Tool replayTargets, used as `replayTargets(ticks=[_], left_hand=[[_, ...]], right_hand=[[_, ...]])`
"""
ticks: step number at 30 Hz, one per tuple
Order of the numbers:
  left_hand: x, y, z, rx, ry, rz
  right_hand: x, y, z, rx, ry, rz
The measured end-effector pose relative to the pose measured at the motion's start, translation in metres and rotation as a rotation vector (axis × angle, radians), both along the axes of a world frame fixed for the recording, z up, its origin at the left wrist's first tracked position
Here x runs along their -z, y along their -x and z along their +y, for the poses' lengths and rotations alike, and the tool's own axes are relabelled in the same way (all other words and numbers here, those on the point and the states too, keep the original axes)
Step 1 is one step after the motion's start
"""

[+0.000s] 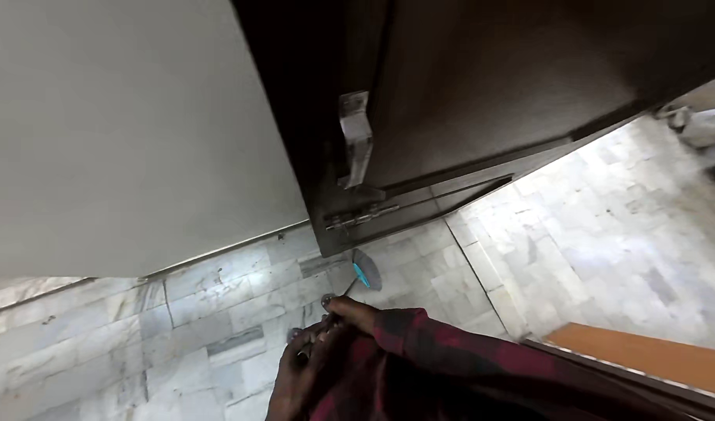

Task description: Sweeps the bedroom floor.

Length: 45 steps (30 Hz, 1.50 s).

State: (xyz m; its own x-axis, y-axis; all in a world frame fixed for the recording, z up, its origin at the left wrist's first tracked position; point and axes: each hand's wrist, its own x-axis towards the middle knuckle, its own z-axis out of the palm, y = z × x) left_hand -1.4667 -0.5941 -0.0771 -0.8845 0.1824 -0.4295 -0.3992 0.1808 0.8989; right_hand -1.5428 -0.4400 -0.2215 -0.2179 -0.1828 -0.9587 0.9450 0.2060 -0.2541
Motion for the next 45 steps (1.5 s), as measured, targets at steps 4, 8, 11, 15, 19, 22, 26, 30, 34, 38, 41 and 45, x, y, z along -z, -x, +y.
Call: replayTargets(ticks=[4, 8, 11, 15, 19, 22, 26, 30, 34, 38, 41, 45], left_hand=[[0.013, 0.012, -0.019, 0.057, -0.011, 0.014], [0.020, 0.027, -0.052, 0.110, -0.037, 0.011], [0.025, 0.038, -0.090, 0.185, 0.004, -0.013], [0.022, 0.056, -0.149, 0.311, 0.042, 0.013], [0.006, 0.075, -0.210, 0.436, 0.149, 0.004], [-0.015, 0.097, -0.251, 0.529, 0.197, 0.046], [-0.034, 0.110, -0.282, 0.613, 0.237, 0.119], [-0.051, 0.102, -0.285, 0.507, 0.206, 0.214], [-0.067, 0.092, -0.281, 0.435, 0.121, 0.327], [-0.071, 0.094, -0.272, 0.421, -0.019, 0.435], [-0.076, 0.096, -0.265, 0.435, 0.000, 0.474], [-0.095, 0.093, -0.262, 0.285, -0.013, 0.524]], right_hand=[[0.006, 0.006, -0.011, 0.057, -0.019, -0.018], [0.006, 0.013, -0.036, 0.101, -0.036, -0.028], [0.011, 0.015, -0.064, 0.102, -0.031, 0.030], [0.019, 0.015, -0.114, 0.246, 0.005, 0.082], [-0.006, 0.024, -0.190, 0.551, 0.069, 0.053], [-0.030, 0.033, -0.241, 0.730, 0.170, 0.080], [-0.043, 0.037, -0.279, 0.826, 0.282, 0.061], [-0.048, 0.040, -0.287, 0.843, 0.387, 0.049], [-0.077, 0.038, -0.292, 0.886, 0.351, 0.103], [-0.110, 0.042, -0.288, 0.861, 0.272, 0.191], [-0.107, 0.043, -0.273, 0.478, 0.111, 0.437], [-0.155, 0.068, -0.214, -0.286, -0.213, 0.892]])
